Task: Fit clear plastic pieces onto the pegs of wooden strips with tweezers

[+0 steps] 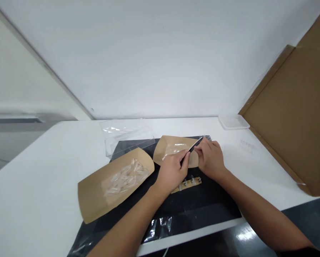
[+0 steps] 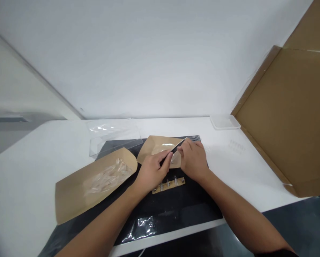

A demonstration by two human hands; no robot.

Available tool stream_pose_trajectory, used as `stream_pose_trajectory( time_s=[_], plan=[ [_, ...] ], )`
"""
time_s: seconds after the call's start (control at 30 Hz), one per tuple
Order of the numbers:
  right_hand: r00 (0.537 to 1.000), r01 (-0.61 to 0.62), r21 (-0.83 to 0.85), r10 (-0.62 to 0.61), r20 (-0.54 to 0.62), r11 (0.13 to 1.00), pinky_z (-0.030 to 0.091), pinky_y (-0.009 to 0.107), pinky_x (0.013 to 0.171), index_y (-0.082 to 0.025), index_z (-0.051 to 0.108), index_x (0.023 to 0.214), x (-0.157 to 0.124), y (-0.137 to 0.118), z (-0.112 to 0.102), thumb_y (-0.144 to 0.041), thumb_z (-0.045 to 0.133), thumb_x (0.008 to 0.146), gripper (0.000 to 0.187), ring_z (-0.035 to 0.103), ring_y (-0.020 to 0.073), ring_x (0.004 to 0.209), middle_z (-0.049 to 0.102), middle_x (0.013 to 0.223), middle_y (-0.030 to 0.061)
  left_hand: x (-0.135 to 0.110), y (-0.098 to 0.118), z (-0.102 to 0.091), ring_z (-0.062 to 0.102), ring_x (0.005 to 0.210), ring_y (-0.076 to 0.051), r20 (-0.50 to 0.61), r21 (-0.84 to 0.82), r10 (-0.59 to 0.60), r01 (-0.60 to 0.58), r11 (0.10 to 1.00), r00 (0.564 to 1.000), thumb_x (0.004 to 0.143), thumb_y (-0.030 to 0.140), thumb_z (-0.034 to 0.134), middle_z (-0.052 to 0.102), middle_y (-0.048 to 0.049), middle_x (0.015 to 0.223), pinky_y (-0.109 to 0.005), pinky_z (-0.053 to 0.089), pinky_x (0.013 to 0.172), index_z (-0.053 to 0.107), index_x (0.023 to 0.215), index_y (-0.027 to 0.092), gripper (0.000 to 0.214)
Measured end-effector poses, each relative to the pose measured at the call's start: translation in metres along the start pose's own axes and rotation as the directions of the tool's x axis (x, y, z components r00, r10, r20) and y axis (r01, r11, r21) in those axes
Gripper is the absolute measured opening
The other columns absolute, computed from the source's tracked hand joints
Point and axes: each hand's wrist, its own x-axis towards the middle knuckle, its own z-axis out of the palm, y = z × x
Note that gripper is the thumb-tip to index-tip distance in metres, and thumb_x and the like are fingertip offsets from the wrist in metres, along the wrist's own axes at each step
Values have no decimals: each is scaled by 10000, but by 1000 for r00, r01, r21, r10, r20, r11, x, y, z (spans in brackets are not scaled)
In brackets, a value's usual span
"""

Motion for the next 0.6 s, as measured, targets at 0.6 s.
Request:
stream_pose_trajectory(
  time_s=[0.6],
  plan=[
    [995,-38,30,40,-90,999,351,377,781,-238,477,880,6,-5,2,-208,451,1060,184,576,201,705,621,795,15,-4,-2,2,738,692,-211,-136,142,141,-122,982,981,1077,266,490,785,-59,808,-300,467,641,752,969,181,296]
  ],
)
